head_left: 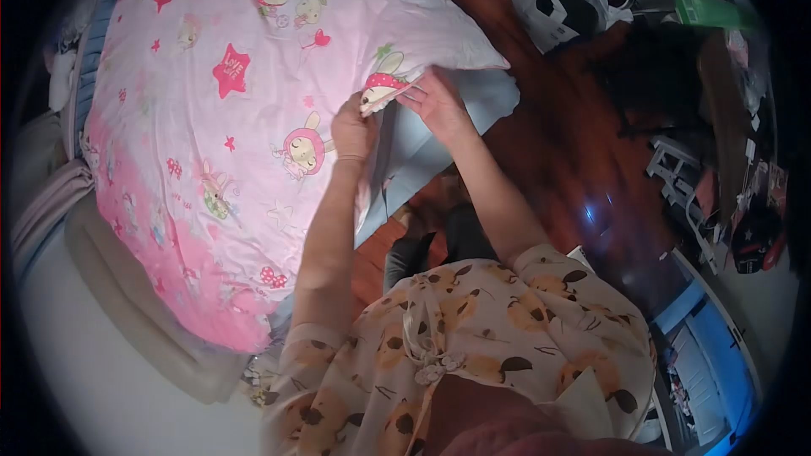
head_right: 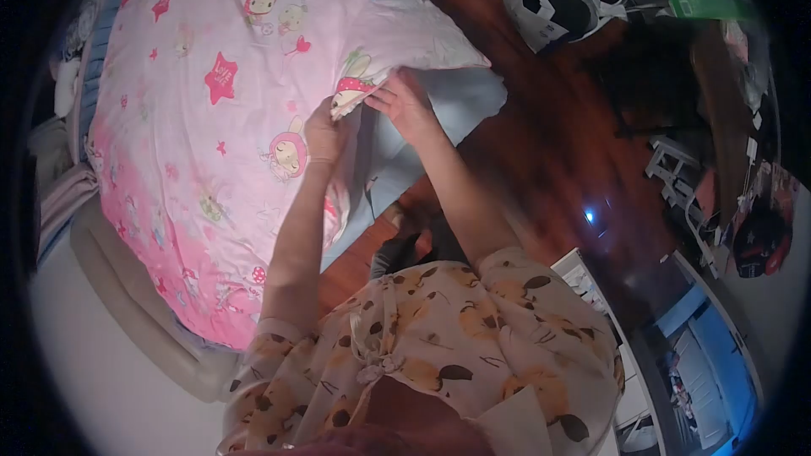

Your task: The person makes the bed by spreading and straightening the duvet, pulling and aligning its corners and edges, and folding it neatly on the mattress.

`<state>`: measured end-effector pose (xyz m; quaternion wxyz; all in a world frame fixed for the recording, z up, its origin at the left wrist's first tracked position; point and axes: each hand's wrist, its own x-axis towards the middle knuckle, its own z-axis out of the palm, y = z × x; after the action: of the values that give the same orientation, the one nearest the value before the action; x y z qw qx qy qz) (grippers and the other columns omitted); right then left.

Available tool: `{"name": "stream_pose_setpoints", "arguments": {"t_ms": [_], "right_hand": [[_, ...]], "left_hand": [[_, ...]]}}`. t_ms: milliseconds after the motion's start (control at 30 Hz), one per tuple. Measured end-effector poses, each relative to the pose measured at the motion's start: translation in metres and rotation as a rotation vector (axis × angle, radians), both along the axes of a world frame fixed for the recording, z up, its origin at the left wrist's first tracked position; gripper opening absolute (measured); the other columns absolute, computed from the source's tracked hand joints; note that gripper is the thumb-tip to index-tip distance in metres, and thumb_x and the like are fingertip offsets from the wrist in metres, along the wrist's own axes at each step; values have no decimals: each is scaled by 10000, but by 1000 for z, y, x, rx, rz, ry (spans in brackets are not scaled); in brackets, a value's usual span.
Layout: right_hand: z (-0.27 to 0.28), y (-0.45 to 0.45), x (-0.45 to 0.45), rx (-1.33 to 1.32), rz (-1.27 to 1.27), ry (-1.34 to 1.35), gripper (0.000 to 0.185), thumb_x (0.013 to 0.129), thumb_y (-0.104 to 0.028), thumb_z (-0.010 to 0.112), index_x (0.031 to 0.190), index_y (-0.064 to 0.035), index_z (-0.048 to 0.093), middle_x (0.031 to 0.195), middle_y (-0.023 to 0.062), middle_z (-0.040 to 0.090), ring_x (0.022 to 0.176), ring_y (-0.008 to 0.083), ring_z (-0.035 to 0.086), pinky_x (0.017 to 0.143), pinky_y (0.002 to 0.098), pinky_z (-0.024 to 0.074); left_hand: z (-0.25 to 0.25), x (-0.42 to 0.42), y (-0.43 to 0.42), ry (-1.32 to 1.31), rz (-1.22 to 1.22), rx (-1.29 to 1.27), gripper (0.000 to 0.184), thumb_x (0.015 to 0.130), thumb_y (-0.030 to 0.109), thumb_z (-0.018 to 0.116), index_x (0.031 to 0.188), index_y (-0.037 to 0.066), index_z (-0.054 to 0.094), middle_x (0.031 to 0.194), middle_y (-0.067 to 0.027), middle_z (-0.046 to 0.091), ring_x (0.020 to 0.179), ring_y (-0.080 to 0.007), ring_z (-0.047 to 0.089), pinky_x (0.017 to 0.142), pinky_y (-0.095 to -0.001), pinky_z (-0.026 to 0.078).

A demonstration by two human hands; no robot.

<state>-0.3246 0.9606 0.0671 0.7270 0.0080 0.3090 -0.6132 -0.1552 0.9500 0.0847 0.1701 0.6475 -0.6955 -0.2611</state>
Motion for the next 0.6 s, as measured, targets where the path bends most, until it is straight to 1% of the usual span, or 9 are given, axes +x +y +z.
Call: {"name": "stream_pose_setpoints", "arguments": {"t_ms": [67,100,200,300,400,433,467,500,600], "right_hand": [[-14,-5,-2,138,83,-182,586,838,-457,536,1252,-73,381,1252,138,435,1175,260,415,965,444,349],[-20,-8,-1,137,84,-182,586,838,-457,536,1252,-73,381,1252,138,435,1175,260,415,965,444,349],[-27,-15,8,299,37,-214,621,840,-433,543,1295,-59,345,1285,131,422,1211,266,376,954,408,347],[10,-38,4,-4,-39,-150,489,833,-337,579,1199,-55,419,1214,125,475,1153,261,436,950,402,358],[65,-59,0,-215,236,179,330,828,-136,550,1125,-17,471,1039,96,554,868,212,546,642,350,430],[71,-58,0,-231,250,192,330,828,-136,550,1125,-17,471,1039,96,554,868,212,546,642,350,430],[84,-56,0,-259,226,470,299,815,-114,555,1081,1,480,980,113,565,788,223,561,611,358,446],[95,-52,6,-167,172,433,294,805,-97,556,1063,21,476,948,123,573,756,236,578,593,350,464],[137,-38,24,-27,56,304,253,809,-67,538,1035,32,484,942,142,579,755,244,597,580,327,480]], "left_hand": [[25,15,-10,129,-15,-12,156,740,47,552,890,62,593,765,-151,617,700,-291,611,617,-348,468],[36,22,-12,129,-14,-13,156,740,47,552,890,62,593,765,-151,617,700,-291,611,617,-348,468],[56,55,-10,271,-137,183,186,738,31,565,920,51,598,771,-137,621,688,-222,603,648,-279,461],[65,82,-5,468,-57,199,225,733,29,576,952,68,611,814,-136,627,736,-210,601,694,-249,458],[59,111,0,561,-82,263,302,718,59,608,1018,88,598,892,-125,634,799,-226,609,732,-269,468],[50,117,1,575,-75,243,302,718,59,608,1018,88,598,892,-125,634,799,-226,609,732,-269,468],[42,118,5,275,-174,118,334,710,88,626,1042,92,586,887,-112,635,808,-243,611,737,-299,473],[34,120,8,-30,-256,-6,370,703,117,644,1066,97,574,882,-98,636,816,-261,613,741,-329,478],[54,93,-1,-174,-148,195,445,683,171,673,1103,97,545,938,-107,611,899,-298,583,764,-388,464]]}}
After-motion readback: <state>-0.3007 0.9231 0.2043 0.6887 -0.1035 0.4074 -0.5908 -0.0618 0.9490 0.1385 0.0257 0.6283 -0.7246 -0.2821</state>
